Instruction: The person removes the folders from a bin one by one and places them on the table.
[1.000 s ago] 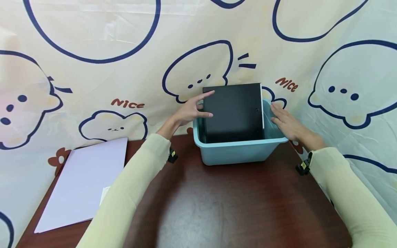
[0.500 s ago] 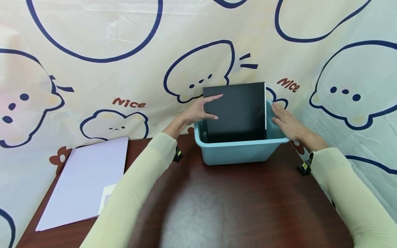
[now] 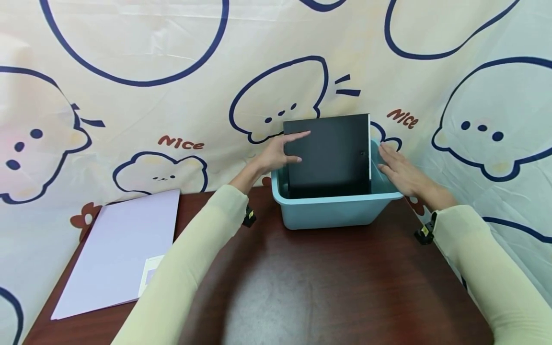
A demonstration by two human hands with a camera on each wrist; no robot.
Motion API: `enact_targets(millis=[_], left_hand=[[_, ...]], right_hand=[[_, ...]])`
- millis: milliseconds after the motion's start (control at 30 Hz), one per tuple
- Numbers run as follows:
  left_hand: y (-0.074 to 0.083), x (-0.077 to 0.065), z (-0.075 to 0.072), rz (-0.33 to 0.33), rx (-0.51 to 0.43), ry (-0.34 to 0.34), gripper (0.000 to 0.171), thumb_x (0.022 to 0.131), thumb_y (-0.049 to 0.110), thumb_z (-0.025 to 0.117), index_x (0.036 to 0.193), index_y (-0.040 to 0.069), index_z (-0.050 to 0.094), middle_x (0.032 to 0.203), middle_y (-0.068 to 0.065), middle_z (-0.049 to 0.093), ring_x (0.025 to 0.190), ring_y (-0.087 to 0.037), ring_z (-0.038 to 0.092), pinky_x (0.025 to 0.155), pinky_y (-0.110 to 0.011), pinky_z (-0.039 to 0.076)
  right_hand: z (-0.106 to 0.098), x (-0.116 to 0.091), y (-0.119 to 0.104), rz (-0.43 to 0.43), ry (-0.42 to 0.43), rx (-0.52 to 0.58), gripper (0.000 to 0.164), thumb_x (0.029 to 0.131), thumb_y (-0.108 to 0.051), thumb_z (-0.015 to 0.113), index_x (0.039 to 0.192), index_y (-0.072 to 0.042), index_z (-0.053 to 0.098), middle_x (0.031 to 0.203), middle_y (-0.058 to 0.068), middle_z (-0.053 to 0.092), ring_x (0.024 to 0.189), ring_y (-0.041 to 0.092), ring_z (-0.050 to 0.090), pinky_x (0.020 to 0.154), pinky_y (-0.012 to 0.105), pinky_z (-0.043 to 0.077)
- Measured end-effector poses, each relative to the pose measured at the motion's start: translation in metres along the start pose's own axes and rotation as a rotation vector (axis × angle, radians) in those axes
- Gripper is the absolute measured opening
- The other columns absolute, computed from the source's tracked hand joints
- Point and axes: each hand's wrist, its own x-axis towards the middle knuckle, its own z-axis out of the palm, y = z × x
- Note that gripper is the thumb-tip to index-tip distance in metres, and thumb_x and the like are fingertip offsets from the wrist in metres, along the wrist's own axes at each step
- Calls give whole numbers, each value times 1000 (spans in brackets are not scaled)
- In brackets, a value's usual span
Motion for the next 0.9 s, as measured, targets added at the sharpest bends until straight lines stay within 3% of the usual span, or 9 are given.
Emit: enact_targets(millis=[300,900], left_hand=[[2,-6,-5,-37,-64,41,77,93,3,81,155,39,54,168,3,43,155,-21,36,116,-40,48],[10,-12,-16,-26,-82,60,77,93,5,81,154,43,54,166,7,45,158,-17,32,122,-44,40]], right_hand=[[0,-1,-1,5,-1,-20,68,117,-37,25,169,-6,-5,176,16,-13,161,46,-8,126,69,-2],[0,-3,0,-15,17,-14,68,117,-36,26,168,-5,-4,176,19,-10,161,47,-7,126,69,-1]])
